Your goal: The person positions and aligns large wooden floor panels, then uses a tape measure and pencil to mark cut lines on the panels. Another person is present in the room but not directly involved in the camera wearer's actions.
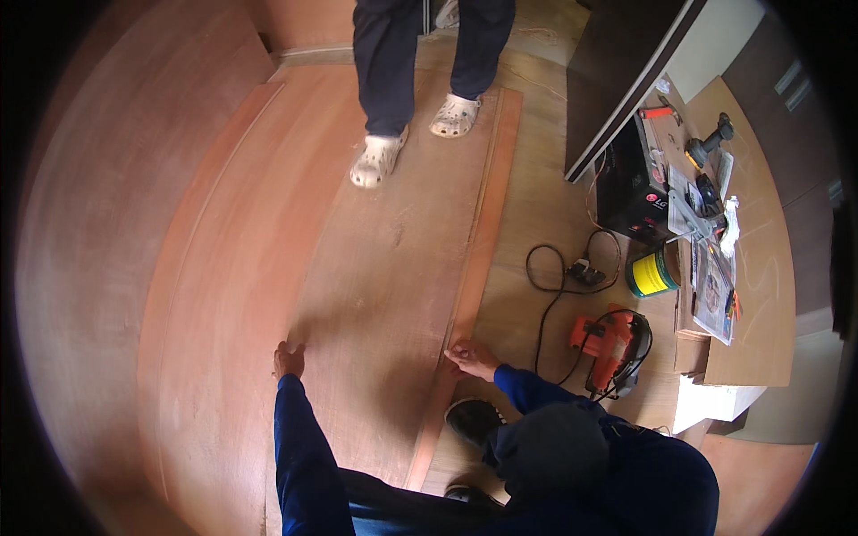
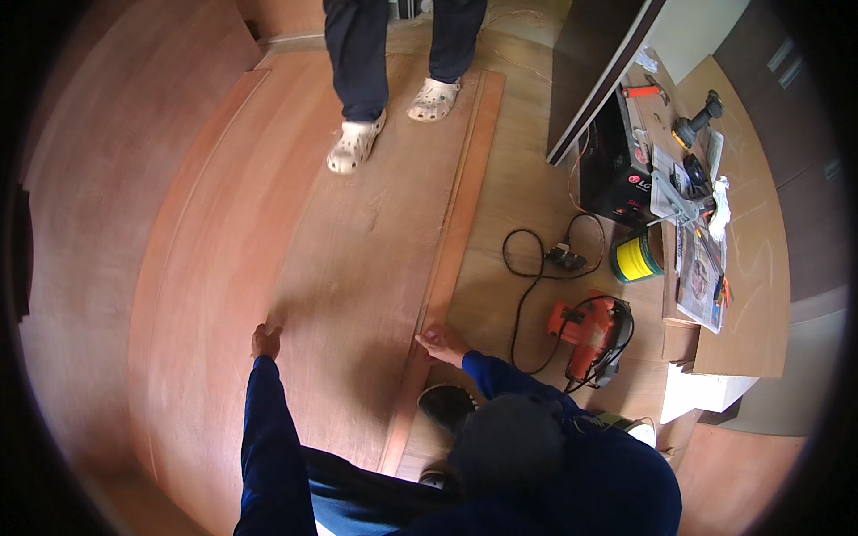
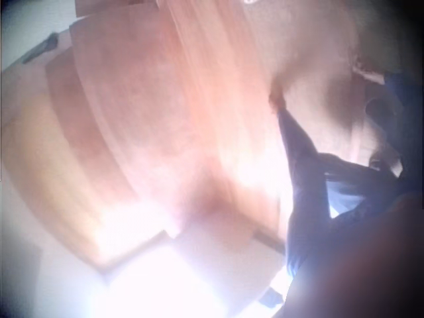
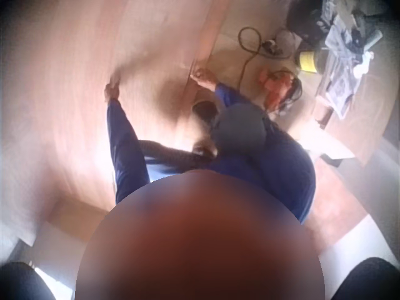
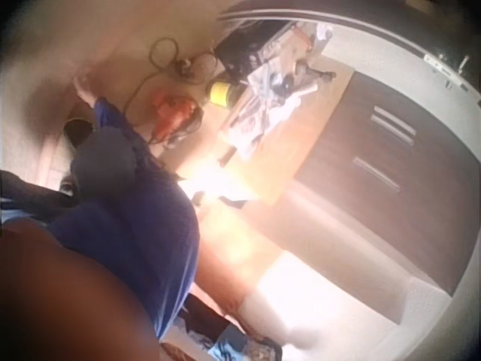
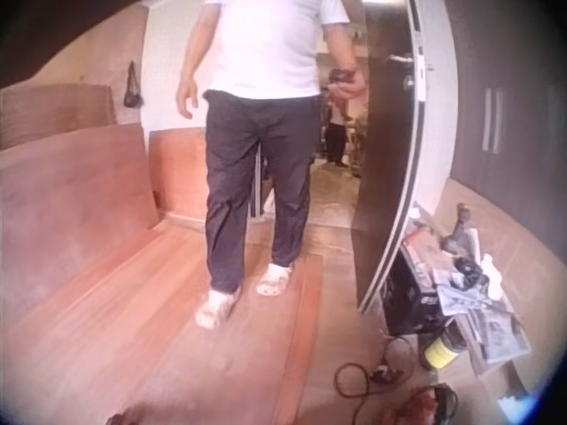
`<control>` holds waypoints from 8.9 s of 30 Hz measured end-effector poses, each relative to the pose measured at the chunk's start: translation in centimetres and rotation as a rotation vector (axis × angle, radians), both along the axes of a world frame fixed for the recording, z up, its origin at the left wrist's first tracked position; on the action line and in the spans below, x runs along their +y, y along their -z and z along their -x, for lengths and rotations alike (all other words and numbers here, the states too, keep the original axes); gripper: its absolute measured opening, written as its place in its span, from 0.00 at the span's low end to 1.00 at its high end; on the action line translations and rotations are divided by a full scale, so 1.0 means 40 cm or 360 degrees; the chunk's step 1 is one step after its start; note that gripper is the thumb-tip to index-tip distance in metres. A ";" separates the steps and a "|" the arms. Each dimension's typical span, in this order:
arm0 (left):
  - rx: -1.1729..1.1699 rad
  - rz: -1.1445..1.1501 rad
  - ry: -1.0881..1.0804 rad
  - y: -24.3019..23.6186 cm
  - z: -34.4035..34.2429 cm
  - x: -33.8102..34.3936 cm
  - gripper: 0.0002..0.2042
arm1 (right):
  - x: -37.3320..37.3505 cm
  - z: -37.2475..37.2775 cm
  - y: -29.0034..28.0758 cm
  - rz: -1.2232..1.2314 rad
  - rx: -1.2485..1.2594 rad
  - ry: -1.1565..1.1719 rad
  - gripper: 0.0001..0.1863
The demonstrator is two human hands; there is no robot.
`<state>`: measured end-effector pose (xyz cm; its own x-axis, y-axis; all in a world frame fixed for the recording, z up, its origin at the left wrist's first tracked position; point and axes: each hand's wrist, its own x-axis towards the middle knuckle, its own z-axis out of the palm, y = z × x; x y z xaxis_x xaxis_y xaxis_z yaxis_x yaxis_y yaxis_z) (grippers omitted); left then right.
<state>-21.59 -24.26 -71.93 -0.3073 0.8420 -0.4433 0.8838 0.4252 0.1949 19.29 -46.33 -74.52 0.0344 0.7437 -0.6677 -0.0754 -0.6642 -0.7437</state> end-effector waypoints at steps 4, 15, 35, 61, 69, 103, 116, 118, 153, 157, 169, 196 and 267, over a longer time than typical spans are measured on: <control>-0.0160 -0.0146 -0.0052 -0.002 -0.001 0.025 0.35 | -0.010 0.000 0.046 0.0058 0.0133 0.0114 0.11; -0.0011 -0.0199 0.0140 0.000 -0.026 0.012 0.31 | -0.007 0.015 0.034 -0.0093 0.0142 0.0095 0.12; -0.0412 -0.0306 0.0395 0.085 -0.035 0.167 0.23 | 0.015 0.017 0.028 -0.0037 0.0148 0.0125 0.13; -0.0355 -0.0646 0.0337 0.182 0.002 0.169 0.16 | 0.047 0.032 0.006 -0.0029 -0.0038 -0.0029 0.22; -0.0695 -0.0708 0.0361 0.195 0.001 0.184 0.16 | 0.032 0.026 0.088 -0.0180 -0.0200 -0.0151 0.31; -0.0449 -0.0576 0.0217 0.078 -0.074 0.142 0.18 | 0.053 0.029 0.003 0.0023 -0.0047 -0.0090 0.18; -0.0473 -0.0620 0.0212 0.095 -0.067 0.145 0.18 | 0.047 0.032 0.006 0.0001 -0.0047 -0.0061 0.19; -0.0415 -0.0638 0.0249 0.100 -0.063 0.147 0.18 | 0.049 0.033 0.004 0.0010 -0.0058 -0.0053 0.18; -0.0417 -0.0574 0.0958 0.056 -0.044 0.135 0.22 | 0.024 0.045 0.056 -0.0091 0.0164 0.0043 0.12; -0.0147 -0.0663 0.0853 -0.030 0.089 -0.046 0.26 | -0.003 0.024 0.063 0.0123 0.0175 0.0014 0.18; -0.1901 0.0010 -0.2603 -0.073 0.133 -1.514 0.31 | 0.168 -0.200 0.068 0.0396 -0.0049 -0.0135 0.44; -0.1102 -0.0795 -0.2609 0.150 0.136 -1.464 0.21 | 0.181 -0.117 0.022 0.0167 -0.0672 -0.0099 0.37; 0.0429 -0.0855 -0.0381 0.110 1.027 0.689 0.19 | 1.770 1.379 0.031 -0.2088 -0.1362 -0.1771 0.26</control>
